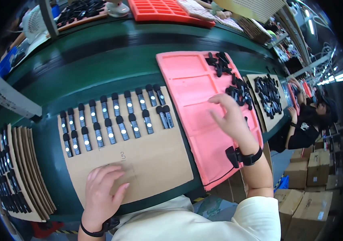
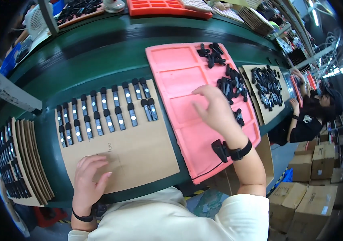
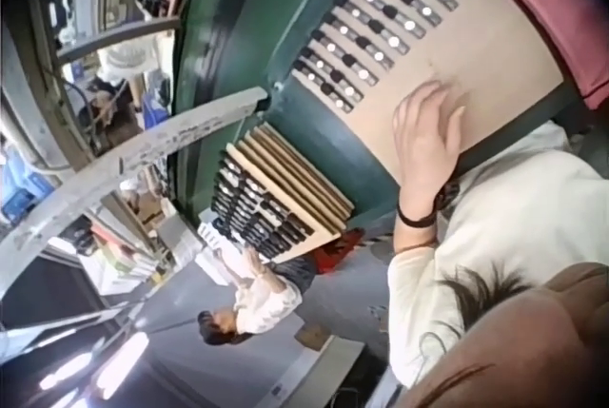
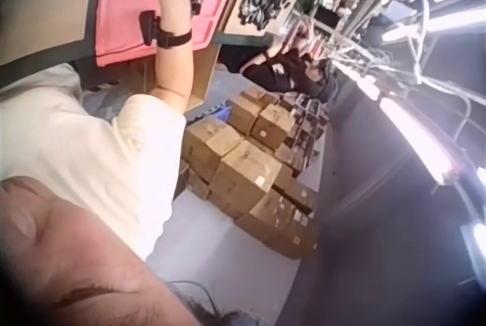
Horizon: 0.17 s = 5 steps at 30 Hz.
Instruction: Assembling small black electronic components onto a cardboard jig at a manual assembly station.
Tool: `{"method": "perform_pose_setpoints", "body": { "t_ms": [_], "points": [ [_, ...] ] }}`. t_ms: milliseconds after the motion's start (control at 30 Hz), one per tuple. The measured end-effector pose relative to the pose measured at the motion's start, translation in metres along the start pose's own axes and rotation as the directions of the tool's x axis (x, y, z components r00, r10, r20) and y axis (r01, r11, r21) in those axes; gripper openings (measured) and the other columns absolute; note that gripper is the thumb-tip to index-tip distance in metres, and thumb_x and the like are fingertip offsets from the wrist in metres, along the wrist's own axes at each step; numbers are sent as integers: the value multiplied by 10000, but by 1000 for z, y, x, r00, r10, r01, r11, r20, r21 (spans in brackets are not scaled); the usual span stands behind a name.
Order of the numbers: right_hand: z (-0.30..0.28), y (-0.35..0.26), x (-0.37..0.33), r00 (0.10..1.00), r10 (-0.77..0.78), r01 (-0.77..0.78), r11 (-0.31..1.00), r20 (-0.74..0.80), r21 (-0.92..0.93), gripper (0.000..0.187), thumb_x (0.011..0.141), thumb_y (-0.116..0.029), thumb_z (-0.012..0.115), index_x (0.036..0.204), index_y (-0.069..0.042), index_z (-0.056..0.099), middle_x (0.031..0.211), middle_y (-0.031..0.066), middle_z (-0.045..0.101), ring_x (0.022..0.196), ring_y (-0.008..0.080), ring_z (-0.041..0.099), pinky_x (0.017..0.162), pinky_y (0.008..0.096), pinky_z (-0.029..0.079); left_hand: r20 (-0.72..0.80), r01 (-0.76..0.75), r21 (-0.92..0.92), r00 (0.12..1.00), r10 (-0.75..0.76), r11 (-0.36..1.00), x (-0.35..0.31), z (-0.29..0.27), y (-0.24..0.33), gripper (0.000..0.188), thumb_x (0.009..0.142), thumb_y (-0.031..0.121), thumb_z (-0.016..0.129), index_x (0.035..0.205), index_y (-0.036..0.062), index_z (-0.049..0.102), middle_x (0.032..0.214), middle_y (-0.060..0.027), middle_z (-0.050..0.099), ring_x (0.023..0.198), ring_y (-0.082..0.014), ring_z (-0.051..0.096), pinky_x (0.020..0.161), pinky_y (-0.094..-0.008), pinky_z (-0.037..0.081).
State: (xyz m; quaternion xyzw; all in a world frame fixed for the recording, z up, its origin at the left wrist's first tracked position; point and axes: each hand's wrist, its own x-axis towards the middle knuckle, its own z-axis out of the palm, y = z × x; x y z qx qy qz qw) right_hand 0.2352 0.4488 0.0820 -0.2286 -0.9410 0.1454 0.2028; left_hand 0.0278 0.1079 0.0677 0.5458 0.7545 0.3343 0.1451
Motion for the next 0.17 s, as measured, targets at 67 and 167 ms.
{"method": "perform_pose_setpoints", "body": {
  "t_ms": [67,167],
  "points": [
    [-18,17,-11,972,235,-235,967,8,100,187,849,-77,678,1021,-16,634,1014,98,635,955,256,608,855,330,479,-14,23,-59,1000,-24,998,-3,-4,-4,300,720,80,759,995,41,647,1100,-124,643,1033,-328,580,938,-429,428],
    [-43,42,-30,803,593,-595,795,56,121,165,920,-116,622,1055,-23,644,1017,79,647,936,250,612,878,320,484,-20,70,-159,997,-75,985,-7,-7,-10,300,723,90,768,994,47,647,1122,-128,641,1049,-313,581,946,-433,422]
  ]
}}
